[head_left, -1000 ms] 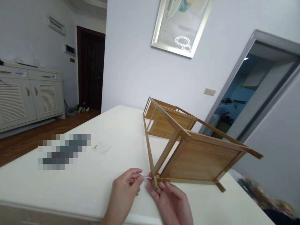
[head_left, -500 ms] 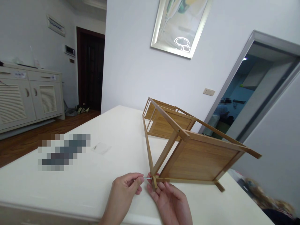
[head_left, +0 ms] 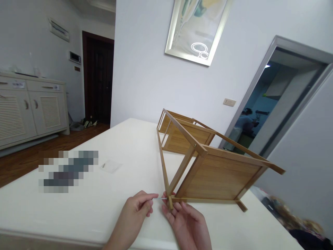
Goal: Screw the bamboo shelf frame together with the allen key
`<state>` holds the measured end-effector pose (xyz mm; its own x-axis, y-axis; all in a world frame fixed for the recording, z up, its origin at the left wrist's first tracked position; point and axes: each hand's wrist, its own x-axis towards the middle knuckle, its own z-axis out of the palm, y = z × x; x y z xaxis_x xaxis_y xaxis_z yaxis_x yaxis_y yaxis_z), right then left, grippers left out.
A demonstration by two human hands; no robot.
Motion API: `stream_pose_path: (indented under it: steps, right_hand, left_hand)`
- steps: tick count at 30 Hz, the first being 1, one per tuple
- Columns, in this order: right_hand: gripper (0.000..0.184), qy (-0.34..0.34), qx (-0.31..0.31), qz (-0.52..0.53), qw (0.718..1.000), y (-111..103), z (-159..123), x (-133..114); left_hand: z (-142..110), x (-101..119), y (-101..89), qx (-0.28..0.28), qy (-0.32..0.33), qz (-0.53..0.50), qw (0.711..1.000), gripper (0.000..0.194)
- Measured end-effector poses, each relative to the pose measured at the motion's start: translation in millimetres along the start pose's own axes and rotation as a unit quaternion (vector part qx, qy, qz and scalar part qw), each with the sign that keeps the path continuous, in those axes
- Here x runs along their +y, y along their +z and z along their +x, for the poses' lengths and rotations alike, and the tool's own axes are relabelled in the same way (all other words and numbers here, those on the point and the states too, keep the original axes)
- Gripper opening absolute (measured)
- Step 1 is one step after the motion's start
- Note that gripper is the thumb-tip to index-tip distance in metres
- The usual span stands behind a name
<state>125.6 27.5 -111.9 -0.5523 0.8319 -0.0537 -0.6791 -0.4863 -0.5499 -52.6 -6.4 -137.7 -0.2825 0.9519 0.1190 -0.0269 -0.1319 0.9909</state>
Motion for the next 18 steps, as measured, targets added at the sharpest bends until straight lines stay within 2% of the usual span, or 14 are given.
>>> stream_pose_path:
  steps: [3, 8, 10, 14, 18]
  right_hand:
    - [0.017, -0.001, 0.004, -0.005, 1.0, -0.9, 0.7, 0.7]
    - [0.016, -0.003, 0.001, -0.004, 1.0, -3.2, 1.0, 1.5]
    - [0.017, -0.001, -0.001, -0.005, 1.0, -4.5, 1.0, 2.1]
    - [0.017, 0.003, 0.003, -0.003, 1.0, -6.7, 2.1, 2.7]
    - [0.018, 0.002, 0.002, -0.004, 1.0, -6.4, 3.1, 1.5]
  left_hand:
    - [0.7, -5.0, 0.4, 0.02, -0.027, -0.006, 0.999, 0.042]
    - [-5.1, -4.0, 2.3, 0.074, 0.06, 0.083, 0.992, 0.032]
    - [-6.6, -4.9, 3.5, 0.077, 0.07, 0.098, 0.99, 0.032]
    - [-6.0, -12.5, 5.1, 0.052, 0.034, 0.055, 0.997, 0.033]
    - [-4.4, -17.7, 4.4, 0.063, -0.004, 0.015, 0.998, 0.034]
